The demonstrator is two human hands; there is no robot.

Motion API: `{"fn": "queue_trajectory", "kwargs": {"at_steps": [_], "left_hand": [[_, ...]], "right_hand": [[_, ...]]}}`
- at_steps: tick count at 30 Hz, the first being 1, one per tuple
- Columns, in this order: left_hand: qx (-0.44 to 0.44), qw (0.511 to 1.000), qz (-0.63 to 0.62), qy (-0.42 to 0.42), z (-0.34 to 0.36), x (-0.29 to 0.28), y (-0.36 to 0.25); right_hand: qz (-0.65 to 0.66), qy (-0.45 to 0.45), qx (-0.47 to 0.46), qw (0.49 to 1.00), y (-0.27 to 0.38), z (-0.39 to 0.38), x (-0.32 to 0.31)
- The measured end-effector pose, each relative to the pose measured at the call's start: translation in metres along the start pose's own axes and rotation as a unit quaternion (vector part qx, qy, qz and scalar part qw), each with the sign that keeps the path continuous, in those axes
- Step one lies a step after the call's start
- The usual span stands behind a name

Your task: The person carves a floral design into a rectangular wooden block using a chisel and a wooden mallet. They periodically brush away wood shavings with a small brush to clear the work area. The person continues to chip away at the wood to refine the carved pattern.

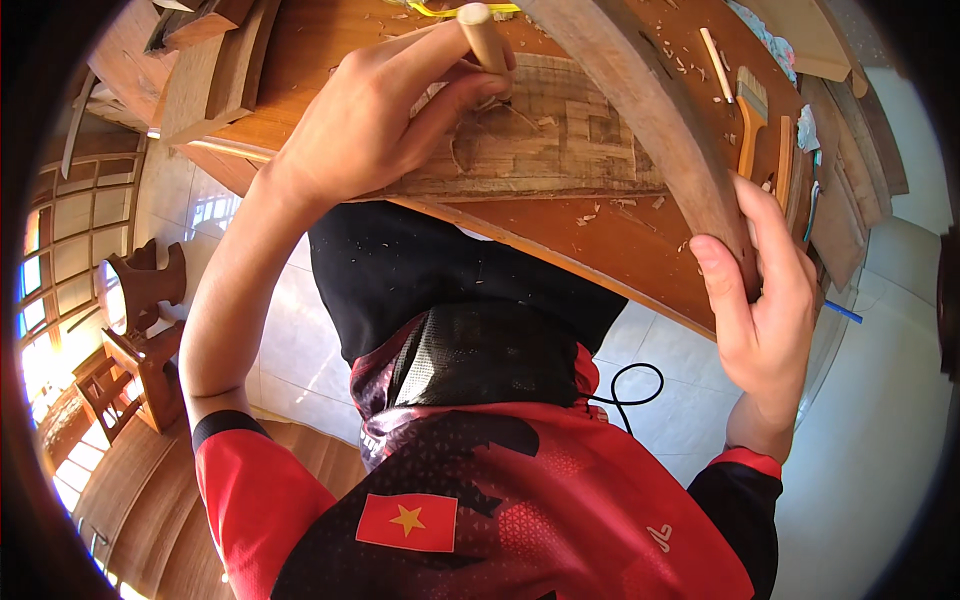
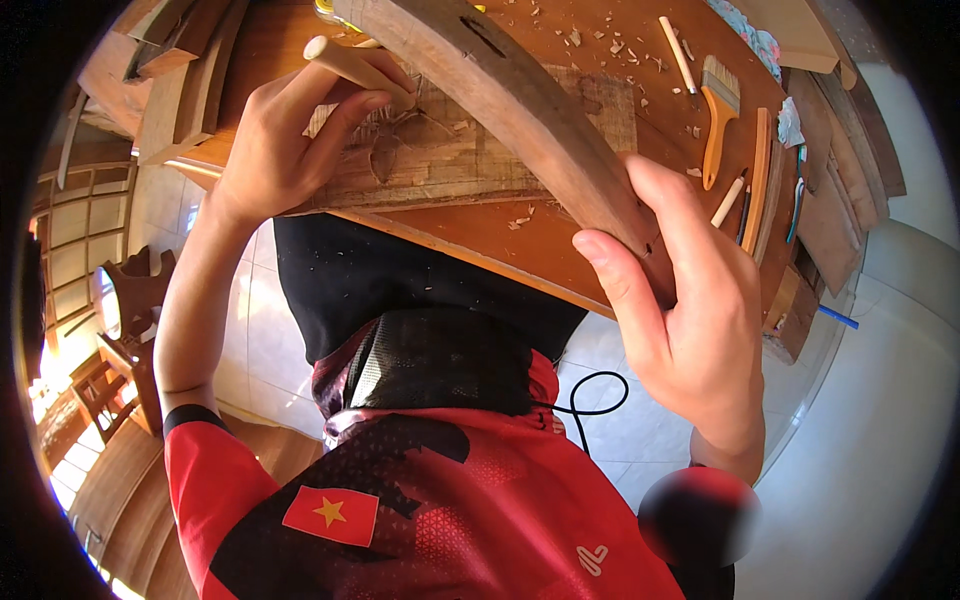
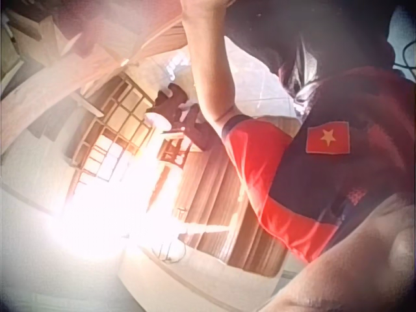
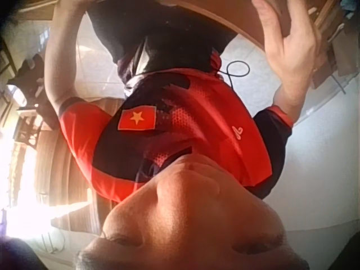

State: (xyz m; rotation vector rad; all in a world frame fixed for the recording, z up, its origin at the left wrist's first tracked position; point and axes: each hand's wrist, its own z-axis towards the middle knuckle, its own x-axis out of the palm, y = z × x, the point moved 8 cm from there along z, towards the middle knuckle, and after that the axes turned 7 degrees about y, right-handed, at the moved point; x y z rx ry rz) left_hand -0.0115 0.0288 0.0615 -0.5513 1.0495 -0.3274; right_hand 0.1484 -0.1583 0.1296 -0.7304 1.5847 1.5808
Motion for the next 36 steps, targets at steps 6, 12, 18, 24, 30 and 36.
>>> {"fn": "queue_trajectory", "kwargs": {"at_steps": [6,12,18,24,30,36], "left_hand": [[0.069,0.995,0.050,0.045,0.009,0.001,-0.018],[0.116,0.990,0.067,0.037,0.021,0.003,-0.033],[0.064,0.989,0.095,0.095,0.025,0.007,-0.033],[0.069,0.992,0.078,0.075,0.027,0.008,-0.036],[0.059,0.993,0.067,0.082,0.027,0.008,-0.031],[0.065,0.995,0.051,0.052,0.024,0.005,-0.030]], "right_hand": [[0.000,0.001,0.000,1.000,0.001,0.000,-0.002],[0.024,0.020,0.059,0.998,0.002,-0.003,-0.008],[-0.025,-0.014,0.031,0.999,0.003,0.002,-0.006],[-0.042,-0.036,-0.013,0.998,0.011,0.003,-0.007],[-0.021,-0.071,-0.023,0.997,0.014,0.006,-0.011],[-0.056,-0.060,-0.051,0.995,0.015,0.015,-0.005]]}}
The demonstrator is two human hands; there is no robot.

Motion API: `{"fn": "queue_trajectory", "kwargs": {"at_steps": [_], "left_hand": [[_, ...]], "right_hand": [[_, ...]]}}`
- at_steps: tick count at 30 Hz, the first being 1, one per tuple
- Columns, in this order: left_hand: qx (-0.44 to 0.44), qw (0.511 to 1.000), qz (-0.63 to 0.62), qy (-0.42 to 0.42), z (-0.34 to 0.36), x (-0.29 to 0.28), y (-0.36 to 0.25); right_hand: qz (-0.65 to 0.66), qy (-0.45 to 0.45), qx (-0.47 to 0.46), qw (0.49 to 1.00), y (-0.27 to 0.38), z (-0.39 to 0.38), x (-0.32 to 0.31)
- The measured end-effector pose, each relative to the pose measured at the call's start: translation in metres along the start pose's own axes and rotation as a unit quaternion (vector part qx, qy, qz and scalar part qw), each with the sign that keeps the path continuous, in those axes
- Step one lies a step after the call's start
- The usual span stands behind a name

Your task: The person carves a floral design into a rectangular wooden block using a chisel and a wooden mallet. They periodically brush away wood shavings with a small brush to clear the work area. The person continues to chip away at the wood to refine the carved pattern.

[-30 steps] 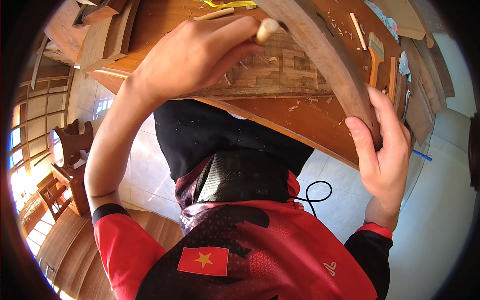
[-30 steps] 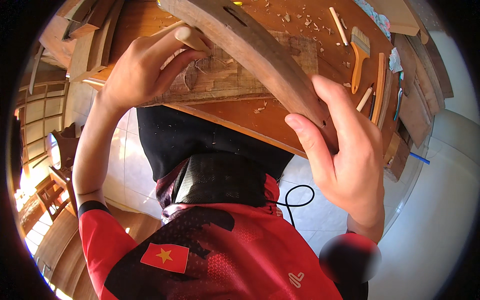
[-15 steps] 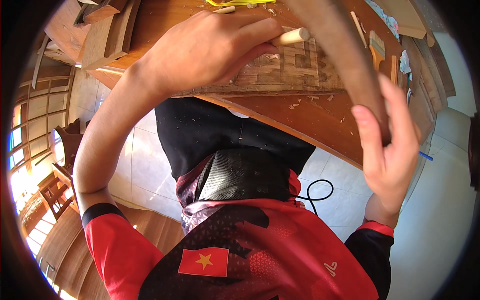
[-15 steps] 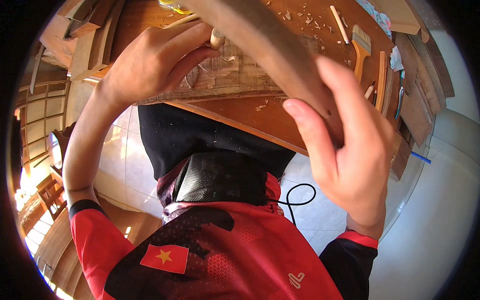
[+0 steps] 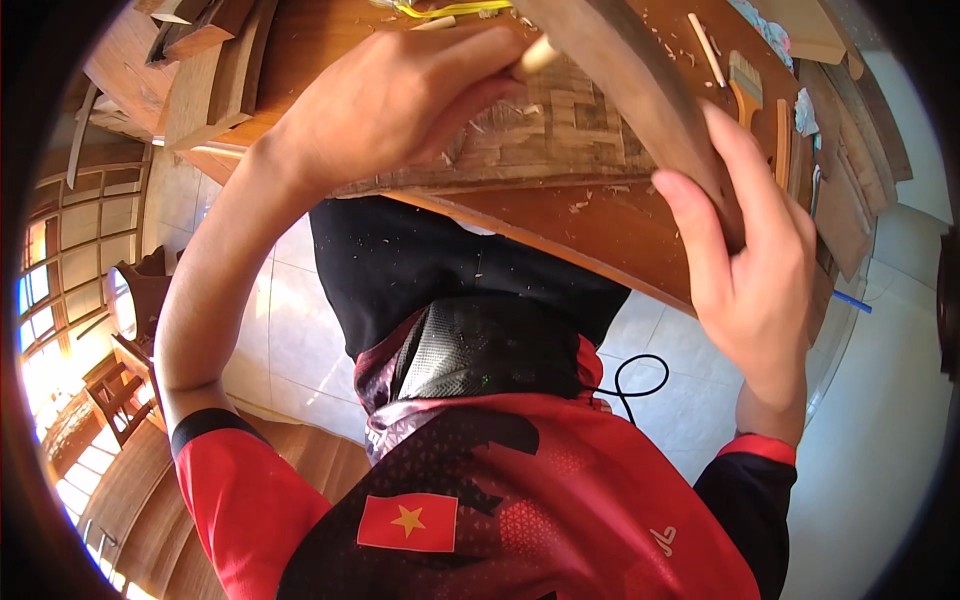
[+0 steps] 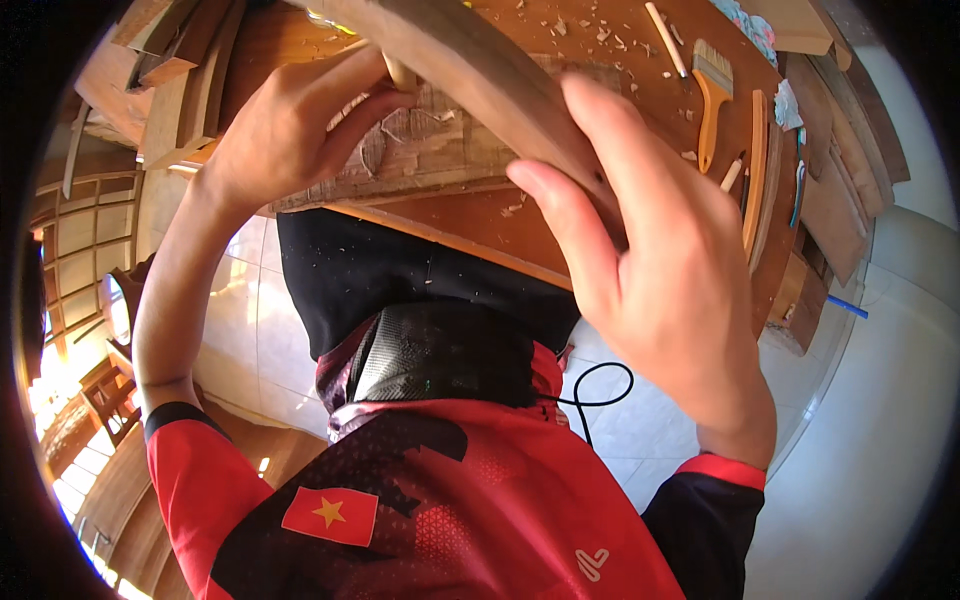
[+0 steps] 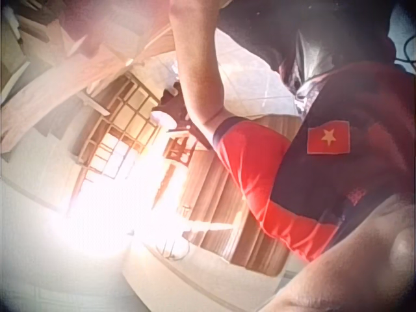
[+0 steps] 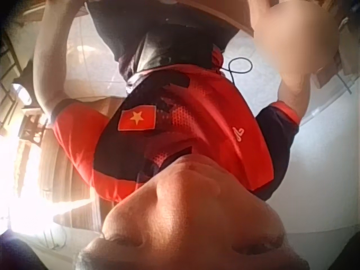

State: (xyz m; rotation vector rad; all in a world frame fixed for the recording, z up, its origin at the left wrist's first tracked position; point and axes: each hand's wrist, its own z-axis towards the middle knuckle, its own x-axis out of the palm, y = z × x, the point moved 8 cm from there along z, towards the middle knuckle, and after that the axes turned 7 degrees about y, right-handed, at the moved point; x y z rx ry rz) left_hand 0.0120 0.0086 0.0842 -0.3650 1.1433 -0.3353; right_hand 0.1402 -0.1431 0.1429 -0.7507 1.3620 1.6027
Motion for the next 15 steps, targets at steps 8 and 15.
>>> {"fn": "queue_trajectory", "kwargs": {"at_steps": [8,15], "left_hand": [[-0.168,0.969,-0.132,-0.126,-0.039,0.002,0.043],[-0.170,0.967,-0.137,-0.134,-0.046,0.000,0.037]], "right_hand": [[0.097,-0.013,0.093,0.991,-0.021,-0.013,-0.002],[0.104,0.027,0.111,0.988,-0.027,-0.017,0.009]]}}
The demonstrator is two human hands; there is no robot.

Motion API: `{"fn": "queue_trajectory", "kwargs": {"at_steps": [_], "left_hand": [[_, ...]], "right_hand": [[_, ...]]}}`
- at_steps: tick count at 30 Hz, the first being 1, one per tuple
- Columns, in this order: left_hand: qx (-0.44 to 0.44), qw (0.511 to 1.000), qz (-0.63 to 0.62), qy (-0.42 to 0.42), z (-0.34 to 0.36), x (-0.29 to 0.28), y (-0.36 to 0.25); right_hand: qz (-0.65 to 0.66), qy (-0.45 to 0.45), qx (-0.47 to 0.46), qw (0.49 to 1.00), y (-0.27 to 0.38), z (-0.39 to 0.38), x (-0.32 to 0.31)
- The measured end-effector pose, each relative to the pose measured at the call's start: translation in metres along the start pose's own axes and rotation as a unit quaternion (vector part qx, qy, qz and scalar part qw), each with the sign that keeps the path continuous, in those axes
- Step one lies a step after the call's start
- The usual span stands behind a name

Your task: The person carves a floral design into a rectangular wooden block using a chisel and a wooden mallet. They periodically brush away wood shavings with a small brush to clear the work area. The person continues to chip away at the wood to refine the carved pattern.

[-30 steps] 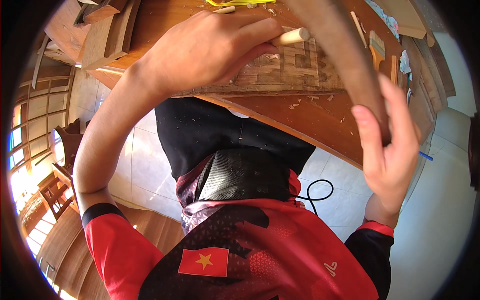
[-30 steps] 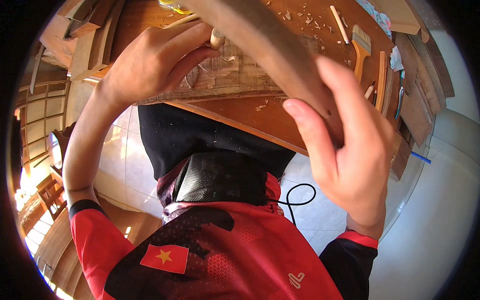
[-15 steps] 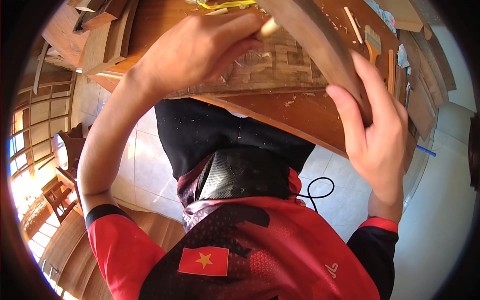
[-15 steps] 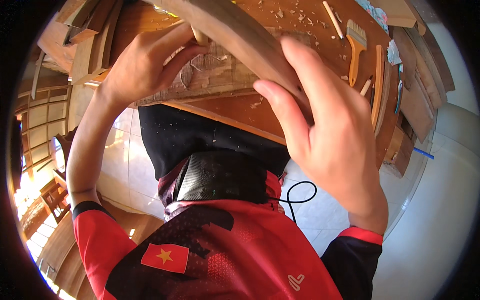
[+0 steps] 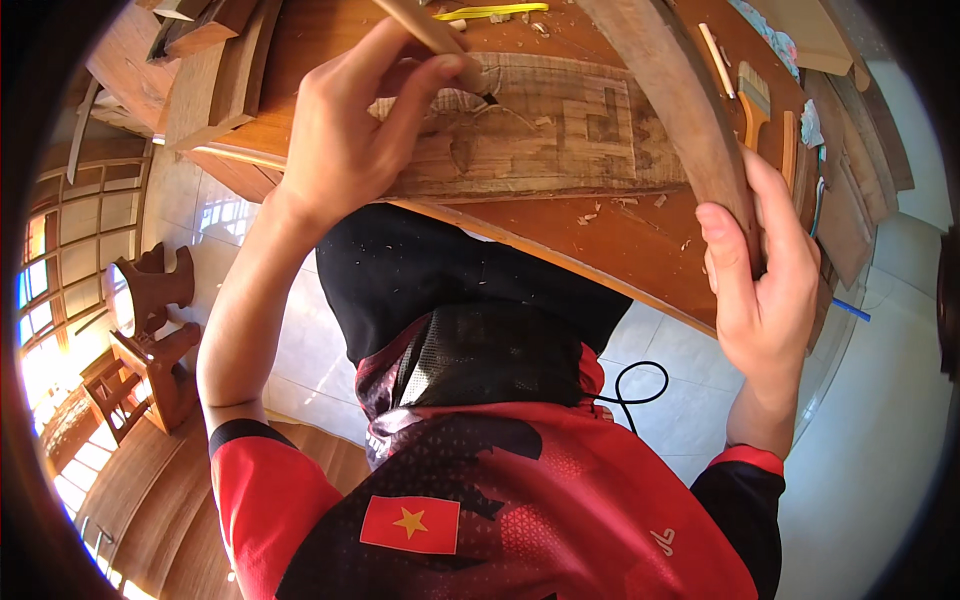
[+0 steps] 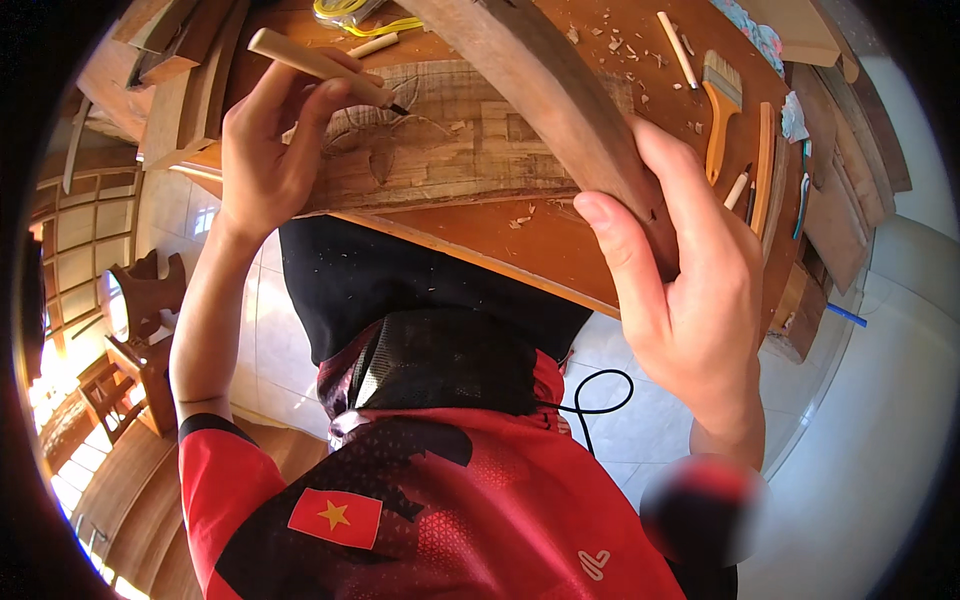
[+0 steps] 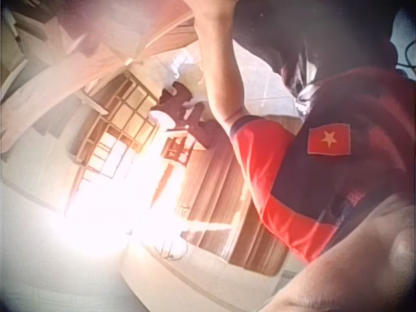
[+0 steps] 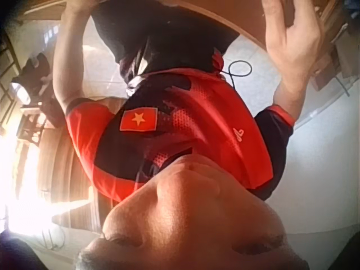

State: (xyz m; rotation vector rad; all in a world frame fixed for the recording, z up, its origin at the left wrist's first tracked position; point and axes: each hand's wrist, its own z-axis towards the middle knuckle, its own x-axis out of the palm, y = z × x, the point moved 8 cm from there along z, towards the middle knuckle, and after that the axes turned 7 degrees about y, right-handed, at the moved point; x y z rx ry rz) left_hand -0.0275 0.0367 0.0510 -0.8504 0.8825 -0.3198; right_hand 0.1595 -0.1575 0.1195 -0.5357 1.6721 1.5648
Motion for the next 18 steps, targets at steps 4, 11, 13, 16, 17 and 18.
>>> {"fn": "queue_trajectory", "kwargs": {"at_steps": [4,11,13,16,17,18], "left_hand": [[0.054,0.996,0.066,0.022,0.007,0.005,-0.009],[0.057,0.992,0.099,0.054,0.014,0.004,-0.010],[0.066,0.991,0.098,0.061,0.016,0.004,-0.011],[0.081,0.990,0.099,0.059,0.018,0.007,-0.016],[0.087,0.988,0.113,0.056,0.018,0.007,-0.018],[0.092,0.986,0.127,0.054,0.018,0.008,-0.020]], "right_hand": [[-0.006,0.018,0.016,1.000,0.001,0.000,0.002],[-0.065,0.042,0.006,0.997,0.011,0.006,0.001],[-0.071,0.039,-0.001,0.997,0.012,0.007,0.000],[-0.068,0.032,-0.016,0.997,0.016,0.008,0.000],[-0.069,0.030,-0.024,0.997,0.016,0.008,0.000],[-0.069,0.028,-0.032,0.997,0.017,0.008,0.000]]}}
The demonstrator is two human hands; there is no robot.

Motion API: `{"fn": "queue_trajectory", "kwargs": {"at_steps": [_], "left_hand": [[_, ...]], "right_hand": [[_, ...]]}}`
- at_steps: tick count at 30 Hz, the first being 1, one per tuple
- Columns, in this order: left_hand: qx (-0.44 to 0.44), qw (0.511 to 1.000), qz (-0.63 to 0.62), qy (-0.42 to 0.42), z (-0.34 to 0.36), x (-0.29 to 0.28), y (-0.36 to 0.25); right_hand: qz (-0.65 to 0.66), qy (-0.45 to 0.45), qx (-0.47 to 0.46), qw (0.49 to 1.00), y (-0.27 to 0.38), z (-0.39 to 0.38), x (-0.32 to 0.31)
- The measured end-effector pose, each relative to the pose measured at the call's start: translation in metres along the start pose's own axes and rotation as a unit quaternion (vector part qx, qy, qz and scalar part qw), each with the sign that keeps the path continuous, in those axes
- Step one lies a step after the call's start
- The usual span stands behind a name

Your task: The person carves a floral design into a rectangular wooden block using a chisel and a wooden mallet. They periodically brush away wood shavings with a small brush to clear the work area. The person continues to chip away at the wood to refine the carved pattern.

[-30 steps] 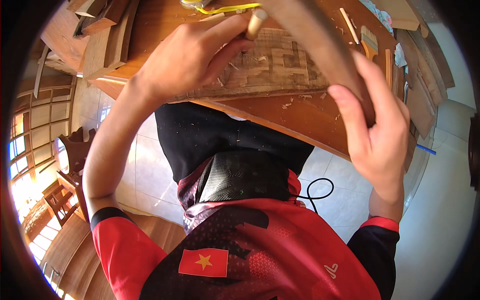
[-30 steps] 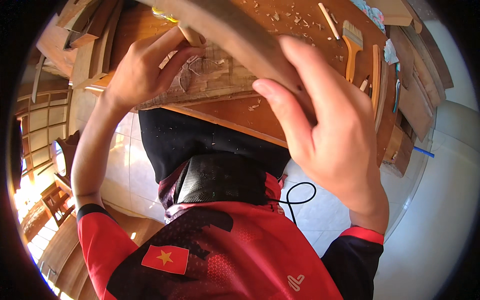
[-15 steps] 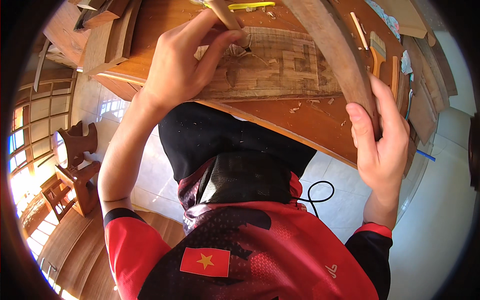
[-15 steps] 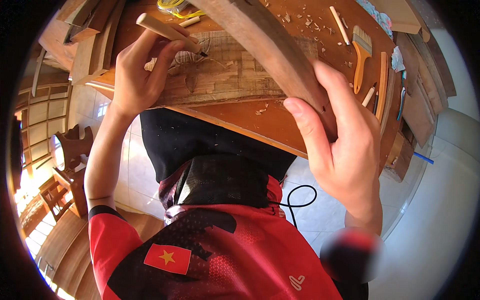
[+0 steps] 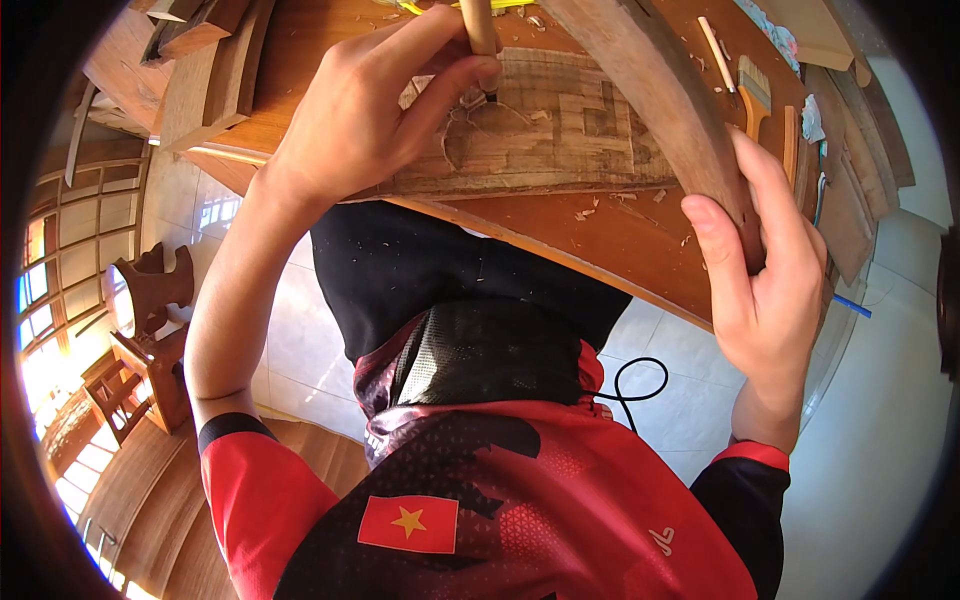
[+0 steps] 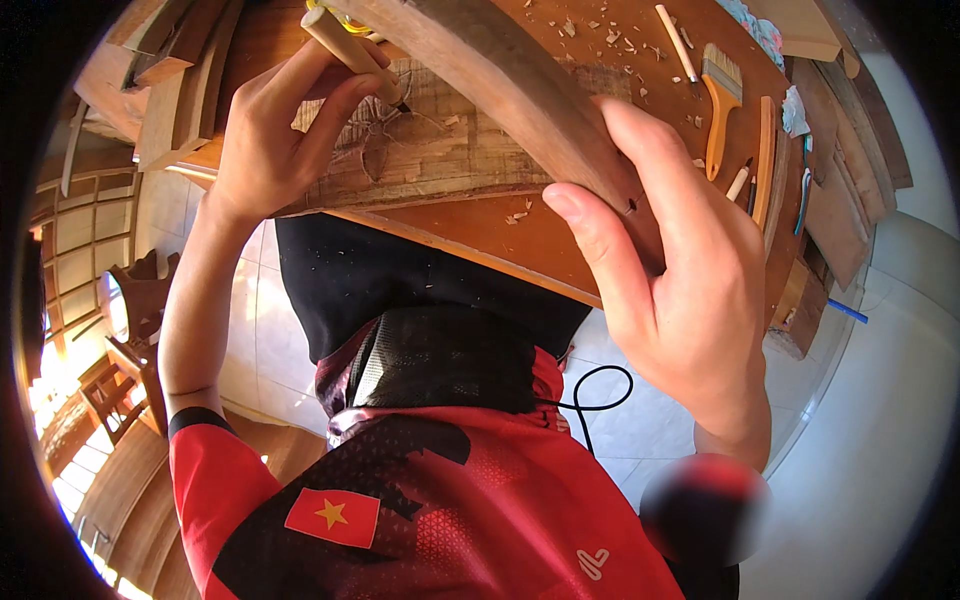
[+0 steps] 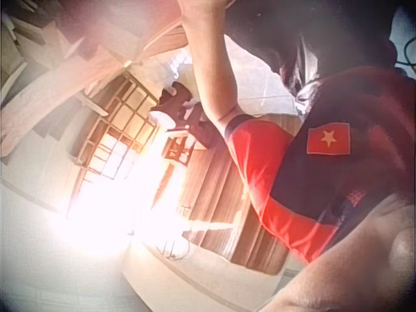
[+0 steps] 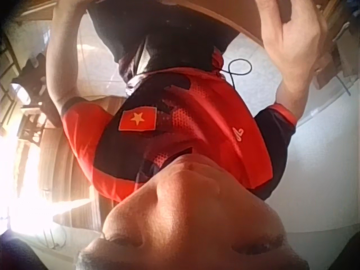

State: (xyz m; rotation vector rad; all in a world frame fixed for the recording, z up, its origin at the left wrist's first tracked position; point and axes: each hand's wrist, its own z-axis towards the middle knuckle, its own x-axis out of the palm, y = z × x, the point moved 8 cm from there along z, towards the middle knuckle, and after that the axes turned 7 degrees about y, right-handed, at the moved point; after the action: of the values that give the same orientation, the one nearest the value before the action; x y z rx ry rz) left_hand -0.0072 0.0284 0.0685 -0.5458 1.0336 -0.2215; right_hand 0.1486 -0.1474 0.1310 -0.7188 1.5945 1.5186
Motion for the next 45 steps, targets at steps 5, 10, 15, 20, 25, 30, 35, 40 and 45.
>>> {"fn": "queue_trajectory", "kwargs": {"at_steps": [5,10,15,20,25,30,35,40,45], "left_hand": [[0.018,1.000,0.006,0.022,0.002,0.002,-0.005],[0.035,0.999,-0.004,0.021,0.005,0.001,-0.006],[-0.018,0.997,-0.075,0.019,0.014,0.001,-0.001],[-0.031,0.986,-0.153,0.060,0.030,0.016,0.005],[-0.087,0.955,-0.263,0.107,0.059,0.019,-0.006],[-0.013,0.937,-0.268,0.224,0.081,0.058,-0.004],[-0.004,0.909,-0.287,0.303,0.089,0.077,0.003],[0.000,0.912,-0.263,0.314,0.086,0.075,-0.004],[-0.015,0.933,-0.223,0.282,0.083,0.071,-0.005]], "right_hand": [[-0.016,-0.007,-0.050,0.999,0.002,-0.001,0.000],[0.010,-0.003,-0.025,1.000,0.000,-0.002,-0.001],[0.098,-0.029,0.030,0.994,-0.020,-0.007,-0.001],[0.154,-0.029,0.119,0.980,-0.049,-0.030,0.012],[0.233,-0.017,0.213,0.949,-0.084,-0.058,0.033],[0.303,-0.058,0.237,0.921,-0.099,-0.074,0.043],[0.324,-0.073,0.257,0.907,-0.106,-0.087,0.049],[0.341,-0.055,0.256,0.903,-0.110,-0.090,0.061],[0.347,-0.038,0.234,0.907,-0.105,-0.084,0.068]]}}
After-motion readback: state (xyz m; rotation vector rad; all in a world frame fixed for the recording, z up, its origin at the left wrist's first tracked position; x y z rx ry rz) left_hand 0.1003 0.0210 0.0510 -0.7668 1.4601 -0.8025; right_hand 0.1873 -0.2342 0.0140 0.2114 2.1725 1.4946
